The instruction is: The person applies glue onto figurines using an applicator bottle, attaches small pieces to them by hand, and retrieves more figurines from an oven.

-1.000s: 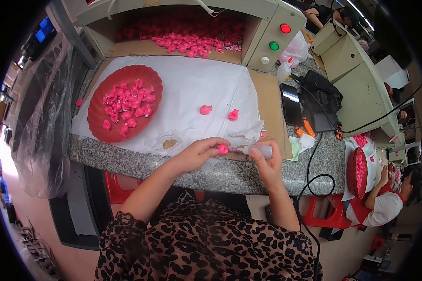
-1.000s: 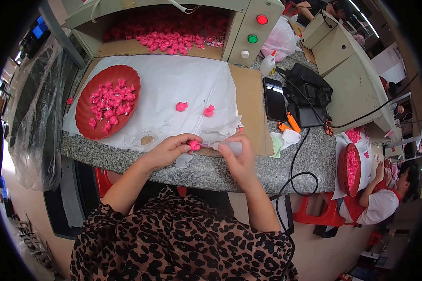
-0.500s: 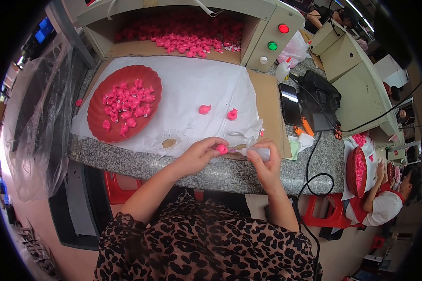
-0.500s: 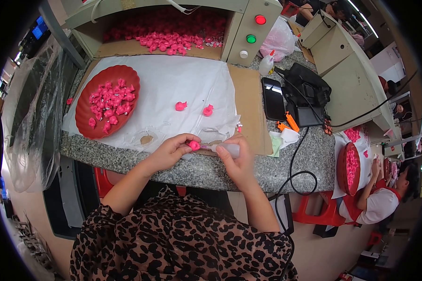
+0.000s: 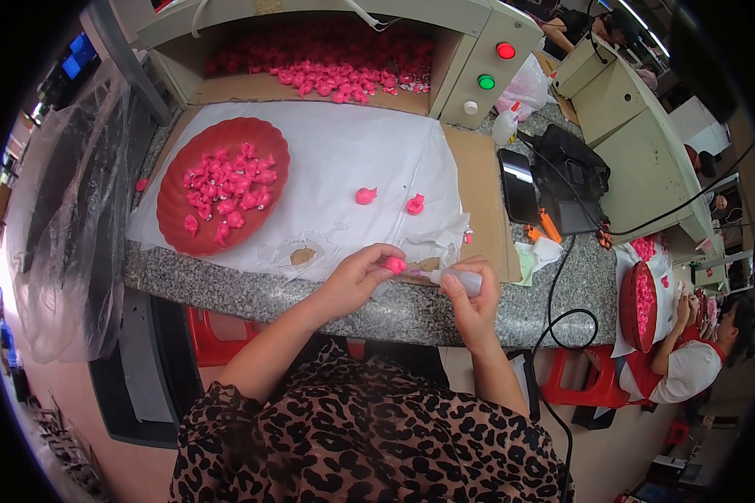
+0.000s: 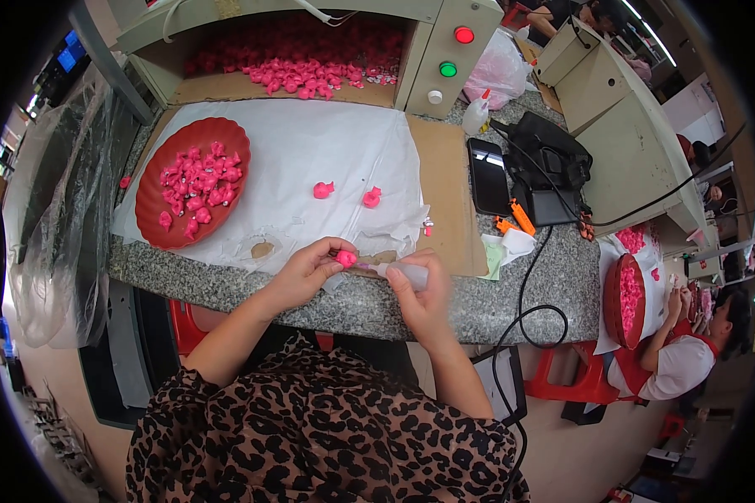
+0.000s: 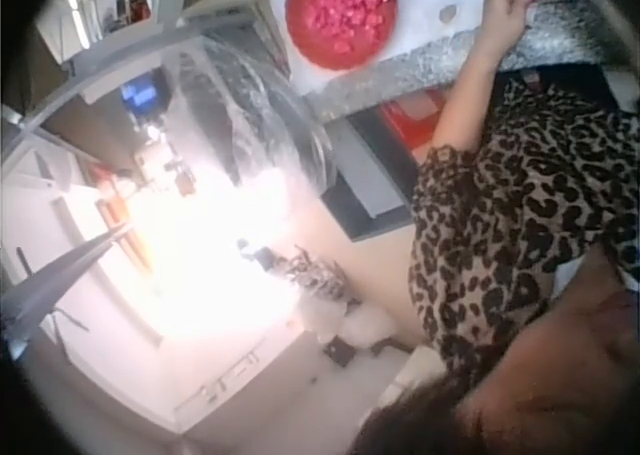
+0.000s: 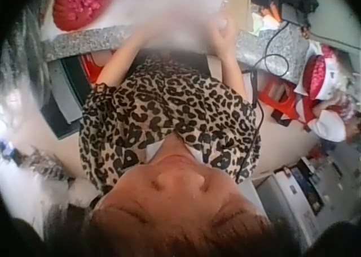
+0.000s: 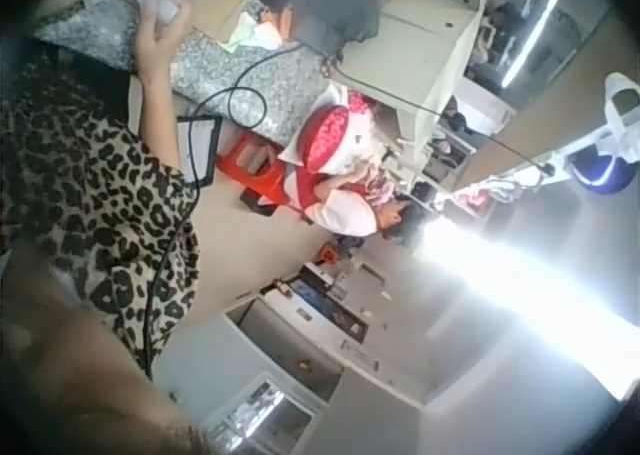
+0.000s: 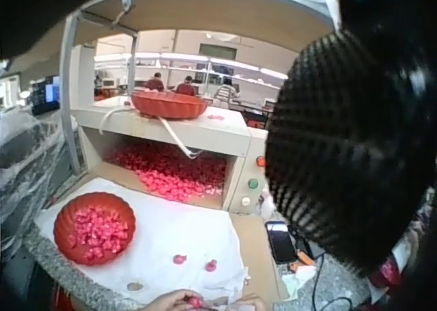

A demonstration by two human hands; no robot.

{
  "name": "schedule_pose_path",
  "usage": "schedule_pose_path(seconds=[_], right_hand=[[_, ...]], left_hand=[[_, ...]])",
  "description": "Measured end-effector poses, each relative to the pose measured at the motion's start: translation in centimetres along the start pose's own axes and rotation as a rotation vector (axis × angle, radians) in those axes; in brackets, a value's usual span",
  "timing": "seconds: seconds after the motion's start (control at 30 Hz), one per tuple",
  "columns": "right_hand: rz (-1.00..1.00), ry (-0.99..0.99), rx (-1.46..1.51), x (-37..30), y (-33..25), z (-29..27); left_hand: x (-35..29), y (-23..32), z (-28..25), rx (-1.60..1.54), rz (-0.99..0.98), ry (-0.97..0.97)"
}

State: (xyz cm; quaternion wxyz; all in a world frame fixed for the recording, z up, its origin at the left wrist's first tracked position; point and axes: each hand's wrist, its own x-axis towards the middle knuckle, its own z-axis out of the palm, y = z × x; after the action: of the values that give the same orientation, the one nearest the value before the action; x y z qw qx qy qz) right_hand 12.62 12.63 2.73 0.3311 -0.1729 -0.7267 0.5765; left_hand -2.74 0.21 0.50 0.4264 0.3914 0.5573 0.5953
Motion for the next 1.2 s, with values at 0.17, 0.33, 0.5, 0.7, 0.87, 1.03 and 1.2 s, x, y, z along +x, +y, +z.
schedule_pose_path(seconds=[0.17,0.33,0.5,0.7,0.87,1.03,1.2], right_hand=[[0.030,0.045,0.065,-0.3,-0.1,0.4],[0.009,0.088,0.075,-0.8,0.3,0.9],[0.053,0.111,0.124,-1.2,0.4,1.4],[0.063,0.183,0.179,-1.5,-0.1,2.3],[-0.003,0.155,0.050,-1.9,1.0,2.0],[-0.116,0.108,-0.099,-2.0,1.4,1.9],[-0.139,0.100,-0.151,-2.1,1.1,2.0]], left_hand=[[0.0,-0.1,0.2,-0.085,0.013,0.010],[-0.1,-0.4,0.2,-0.153,0.017,0.036],[-0.2,-0.3,0.2,-0.180,0.018,0.037],[0.0,-1.2,0.5,-0.099,0.151,0.110],[0.0,-1.2,0.6,-0.022,0.162,0.155],[0.0,-1.4,0.7,0.015,0.171,0.171],[0.0,-1.2,0.8,0.033,0.172,0.182]])
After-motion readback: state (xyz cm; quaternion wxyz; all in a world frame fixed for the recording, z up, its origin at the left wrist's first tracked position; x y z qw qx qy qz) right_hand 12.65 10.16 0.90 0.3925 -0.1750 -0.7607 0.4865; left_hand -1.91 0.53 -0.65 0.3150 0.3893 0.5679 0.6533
